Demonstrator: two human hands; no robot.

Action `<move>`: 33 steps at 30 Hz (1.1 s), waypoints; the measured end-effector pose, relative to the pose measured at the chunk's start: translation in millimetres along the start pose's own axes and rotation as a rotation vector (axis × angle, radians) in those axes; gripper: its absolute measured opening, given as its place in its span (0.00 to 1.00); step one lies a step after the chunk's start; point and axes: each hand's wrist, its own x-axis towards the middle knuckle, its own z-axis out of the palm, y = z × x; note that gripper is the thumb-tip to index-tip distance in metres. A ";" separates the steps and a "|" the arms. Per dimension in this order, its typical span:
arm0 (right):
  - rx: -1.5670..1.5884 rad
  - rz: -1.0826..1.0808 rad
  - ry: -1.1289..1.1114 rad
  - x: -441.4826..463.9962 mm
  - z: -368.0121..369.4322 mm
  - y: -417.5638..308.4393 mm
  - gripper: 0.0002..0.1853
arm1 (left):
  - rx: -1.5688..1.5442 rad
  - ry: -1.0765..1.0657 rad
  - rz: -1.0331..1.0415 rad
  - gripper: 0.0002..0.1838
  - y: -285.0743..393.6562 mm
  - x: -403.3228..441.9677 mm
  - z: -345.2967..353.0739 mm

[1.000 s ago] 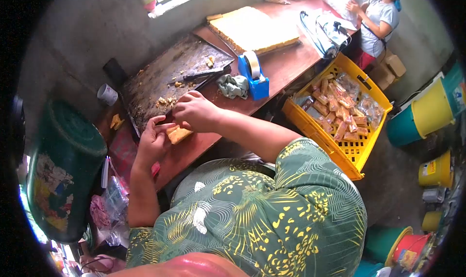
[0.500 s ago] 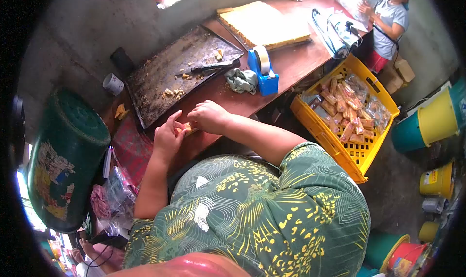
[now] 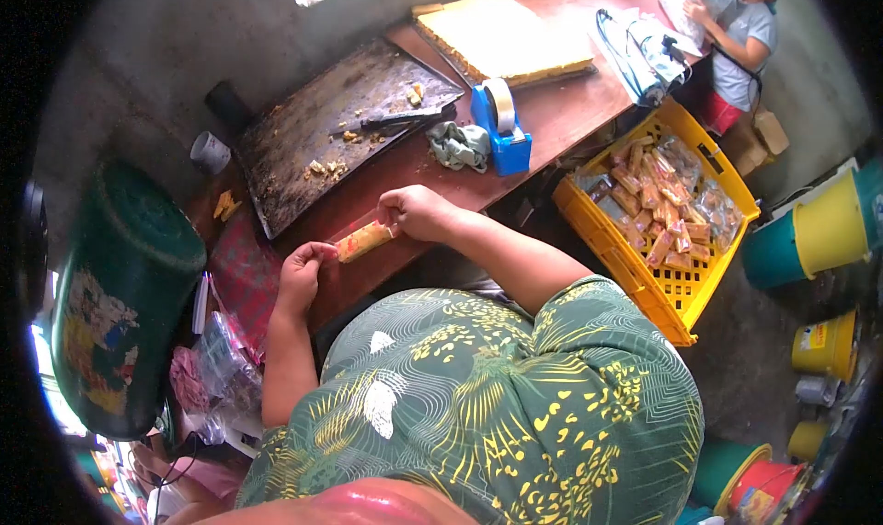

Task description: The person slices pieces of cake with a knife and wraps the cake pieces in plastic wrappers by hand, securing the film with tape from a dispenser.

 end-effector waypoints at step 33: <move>-0.945 -0.284 0.138 -43.0 15.9 -0.6 0.11 | 1.166 0.215 0.340 0.08 58.6 -47.0 49.5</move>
